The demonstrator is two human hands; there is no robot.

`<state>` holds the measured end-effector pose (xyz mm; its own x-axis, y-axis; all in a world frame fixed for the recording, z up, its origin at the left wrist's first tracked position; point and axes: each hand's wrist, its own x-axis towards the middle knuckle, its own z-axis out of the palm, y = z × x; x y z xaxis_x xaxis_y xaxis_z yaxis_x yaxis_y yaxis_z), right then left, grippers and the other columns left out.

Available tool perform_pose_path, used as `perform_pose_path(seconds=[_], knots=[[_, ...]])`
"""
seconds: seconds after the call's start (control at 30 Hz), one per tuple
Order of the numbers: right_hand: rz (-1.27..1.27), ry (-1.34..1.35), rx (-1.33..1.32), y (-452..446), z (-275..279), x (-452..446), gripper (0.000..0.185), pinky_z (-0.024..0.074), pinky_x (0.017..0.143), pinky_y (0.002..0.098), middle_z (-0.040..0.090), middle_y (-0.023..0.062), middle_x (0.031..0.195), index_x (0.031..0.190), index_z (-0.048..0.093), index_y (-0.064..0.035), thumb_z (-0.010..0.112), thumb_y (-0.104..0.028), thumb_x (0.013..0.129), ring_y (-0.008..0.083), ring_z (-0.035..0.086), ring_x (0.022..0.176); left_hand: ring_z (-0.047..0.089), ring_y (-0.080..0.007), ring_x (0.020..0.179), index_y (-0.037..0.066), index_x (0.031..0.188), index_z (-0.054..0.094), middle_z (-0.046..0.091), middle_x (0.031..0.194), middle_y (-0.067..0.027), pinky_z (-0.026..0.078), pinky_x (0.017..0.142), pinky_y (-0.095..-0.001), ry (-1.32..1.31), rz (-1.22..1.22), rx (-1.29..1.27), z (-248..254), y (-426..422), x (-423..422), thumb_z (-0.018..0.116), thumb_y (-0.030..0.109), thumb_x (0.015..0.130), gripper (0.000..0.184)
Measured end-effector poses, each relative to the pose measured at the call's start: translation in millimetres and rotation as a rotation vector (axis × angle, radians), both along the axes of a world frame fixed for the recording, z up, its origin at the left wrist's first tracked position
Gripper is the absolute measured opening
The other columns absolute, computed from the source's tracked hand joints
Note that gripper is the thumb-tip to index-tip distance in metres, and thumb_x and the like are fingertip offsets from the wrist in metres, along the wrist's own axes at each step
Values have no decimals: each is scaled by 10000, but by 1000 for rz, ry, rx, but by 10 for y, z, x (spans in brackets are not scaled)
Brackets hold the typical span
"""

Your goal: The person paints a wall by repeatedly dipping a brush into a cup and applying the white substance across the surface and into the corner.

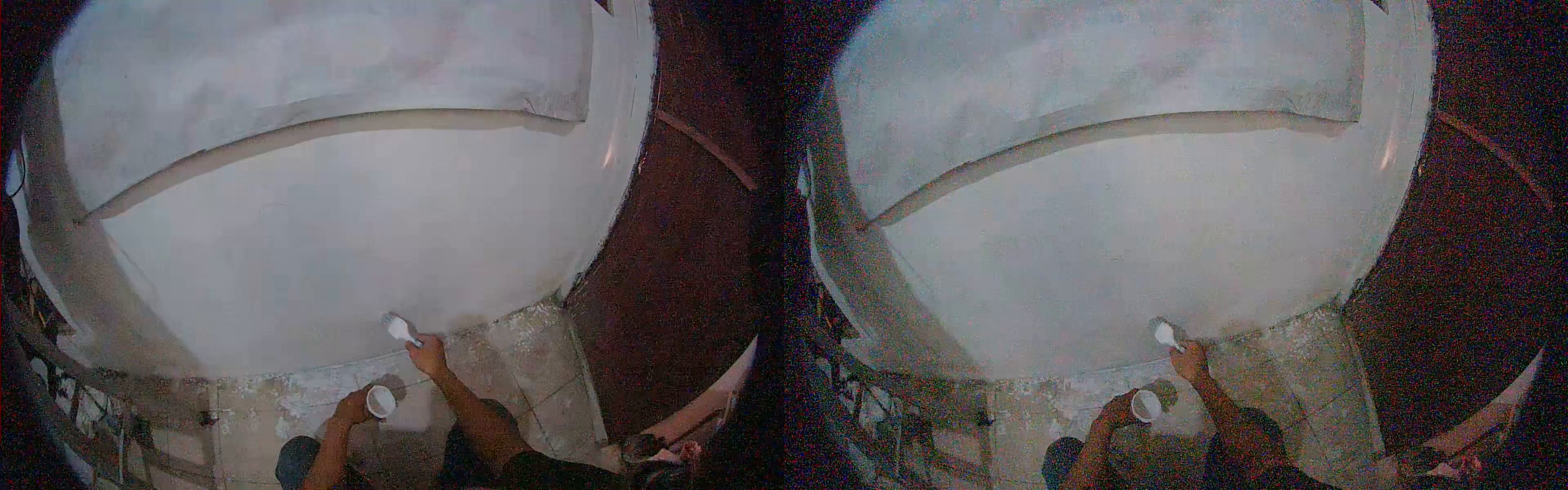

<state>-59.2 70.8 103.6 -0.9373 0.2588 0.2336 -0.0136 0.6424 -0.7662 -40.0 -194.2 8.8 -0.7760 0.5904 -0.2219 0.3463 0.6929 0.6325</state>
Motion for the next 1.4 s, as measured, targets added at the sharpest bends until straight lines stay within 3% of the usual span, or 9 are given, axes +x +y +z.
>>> perform_pose_path(seconds=[0.47,0.6,0.77,0.87,0.93,1.0,1.07,1.23,1.4], knots=[[-106,58,165,144,-647,-275,363,547,736,455,708,273,831,1049,733,51,738,-253,851,359,734,782,580,-366,1286,153,1477,477,595,1415,-163,495,1064,-481,15,-18,6,10,82,-62,940,373,604,1012],[-28,-69,-125,-63,100,50,360,550,757,450,716,268,858,1042,734,47,736,-259,853,367,731,820,577,-364,1290,153,1477,477,592,1419,-163,493,1066,-480,18,-20,11,-26,82,-65,940,371,605,1011],[-199,14,148,23,-376,-118,382,557,831,459,720,263,967,1052,714,54,749,-270,853,407,713,917,574,-363,1295,153,1478,476,588,1424,-163,491,1068,-480,44,-28,43,-129,119,-41,939,369,607,1010],[-202,-412,147,-55,-44,-52,418,552,867,461,699,266,1036,1112,683,53,765,-253,840,414,692,983,571,-362,1298,153,1478,476,585,1427,-163,490,1070,-480,121,-28,101,-229,176,1,938,368,607,1009],[-52,153,292,-69,-375,-48,345,550,833,483,703,252,986,1098,682,32,740,-195,845,441,678,957,577,-358,1289,156,1476,476,590,1423,-151,493,1064,-482,99,-34,90,-172,178,100,941,371,601,1013],[46,-107,267,-168,-518,-115,303,543,840,489,692,256,1013,1105,692,0,716,-177,860,443,663,976,591,-350,1271,163,1470,476,600,1413,-125,499,1053,-485,16,-75,41,16,177,203,946,379,588,1023],[214,255,337,-374,-579,-160,310,538,853,497,689,260,1000,1145,689,-10,685,-188,892,449,661,948,598,-346,1262,167,1468,476,605,1408,-112,501,1047,-487,-39,-67,27,79,182,306,948,384,582,1027],[442,12,335,-1595,-474,-549,356,531,874,513,686,267,1020,1234,671,-14,651,-199,930,453,659,953,597,-349,1267,179,1477,471,597,1429,-101,501,1046,-489,-117,-141,-40,213,146,341,941,458,584,1046],[523,-119,344,-2520,-438,-823,350,529,896,514,684,275,1056,1280,670,-61,625,-158,946,448,660,1004,568,-380,1279,132,1402,588,581,1443,-148,419,1118,-503,191,-176,-126,-963,285,359,935,550,546,1014]])
